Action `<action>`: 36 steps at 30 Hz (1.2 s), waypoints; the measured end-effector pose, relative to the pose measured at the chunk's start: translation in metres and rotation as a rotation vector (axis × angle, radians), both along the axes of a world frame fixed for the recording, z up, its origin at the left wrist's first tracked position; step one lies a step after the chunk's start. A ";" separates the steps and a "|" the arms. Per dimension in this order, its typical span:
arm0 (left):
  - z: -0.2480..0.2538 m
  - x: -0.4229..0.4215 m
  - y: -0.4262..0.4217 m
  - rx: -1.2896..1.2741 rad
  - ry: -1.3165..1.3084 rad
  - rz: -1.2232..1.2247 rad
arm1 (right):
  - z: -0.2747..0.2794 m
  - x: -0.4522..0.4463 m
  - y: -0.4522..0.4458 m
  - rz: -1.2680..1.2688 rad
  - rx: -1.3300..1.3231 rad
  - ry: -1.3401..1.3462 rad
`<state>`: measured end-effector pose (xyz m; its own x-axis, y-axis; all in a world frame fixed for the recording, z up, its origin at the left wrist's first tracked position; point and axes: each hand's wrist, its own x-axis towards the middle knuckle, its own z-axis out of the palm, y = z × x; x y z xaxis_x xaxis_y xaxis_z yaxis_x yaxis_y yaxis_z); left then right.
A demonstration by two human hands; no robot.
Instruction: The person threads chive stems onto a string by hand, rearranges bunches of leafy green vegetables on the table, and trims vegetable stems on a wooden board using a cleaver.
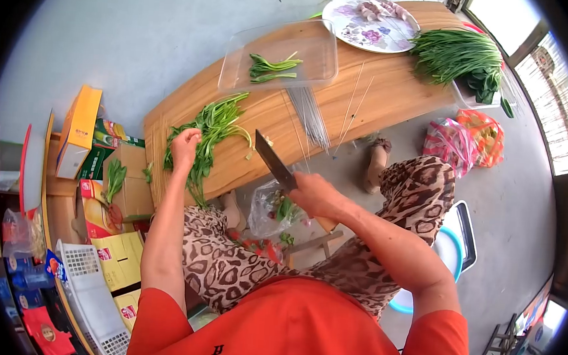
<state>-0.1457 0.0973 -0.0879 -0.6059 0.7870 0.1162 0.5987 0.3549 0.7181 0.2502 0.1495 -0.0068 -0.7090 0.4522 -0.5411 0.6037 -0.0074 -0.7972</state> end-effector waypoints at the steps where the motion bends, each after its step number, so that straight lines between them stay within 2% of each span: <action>1: -0.005 0.003 -0.006 0.023 -0.018 -0.020 | 0.001 -0.002 -0.001 0.003 -0.015 0.001; 2: -0.009 0.009 -0.009 0.047 -0.036 -0.040 | 0.001 -0.004 -0.003 0.010 -0.012 0.000; 6: -0.013 0.030 -0.009 -0.043 0.252 -0.156 | -0.008 -0.013 -0.005 0.025 -0.010 -0.015; 7: -0.012 0.036 -0.006 -0.040 0.249 -0.156 | -0.012 -0.015 -0.005 0.021 -0.015 -0.006; 9: -0.004 0.047 0.000 0.096 0.520 -0.116 | -0.023 -0.019 -0.005 0.022 -0.004 -0.015; 13: 0.020 0.047 0.026 0.148 0.690 -0.155 | -0.017 -0.023 -0.005 0.031 0.009 -0.028; 14: 0.020 0.046 0.034 0.144 0.686 -0.154 | -0.016 -0.023 -0.005 0.033 0.006 -0.032; 16: 0.018 0.045 0.047 0.108 0.768 -0.444 | -0.016 -0.023 -0.005 0.024 0.010 -0.032; 20: -0.005 0.063 0.053 -0.035 0.779 -0.664 | -0.020 -0.023 -0.003 -0.011 -0.003 -0.003; 22: -0.012 0.068 0.050 -0.106 0.750 -0.681 | -0.025 -0.020 -0.002 -0.026 -0.021 0.003; 24: -0.007 0.075 0.048 -0.305 0.695 -0.667 | -0.029 -0.019 -0.003 -0.020 -0.018 0.001; 25: -0.009 0.076 0.049 -0.305 0.694 -0.667 | -0.029 -0.019 -0.003 -0.010 -0.014 0.005; 28: -0.012 0.071 0.052 -0.276 0.621 -0.552 | -0.027 -0.021 -0.005 0.012 -0.029 -0.016; 30: -0.010 0.056 0.058 -0.022 0.027 -0.206 | -0.024 -0.022 -0.006 0.015 -0.036 -0.013; 32: -0.020 0.016 0.070 0.296 -0.297 -0.089 | -0.026 -0.022 -0.007 0.023 -0.042 -0.008; 33: 0.029 0.034 0.061 0.330 -0.472 0.024 | -0.033 -0.024 -0.007 0.034 -0.004 0.004; 34: 0.035 0.013 0.060 0.363 -0.632 0.082 | -0.036 -0.026 -0.007 0.046 0.035 0.020; 36: 0.070 0.004 0.054 0.557 -0.723 0.060 | -0.032 -0.031 -0.008 0.049 0.009 0.024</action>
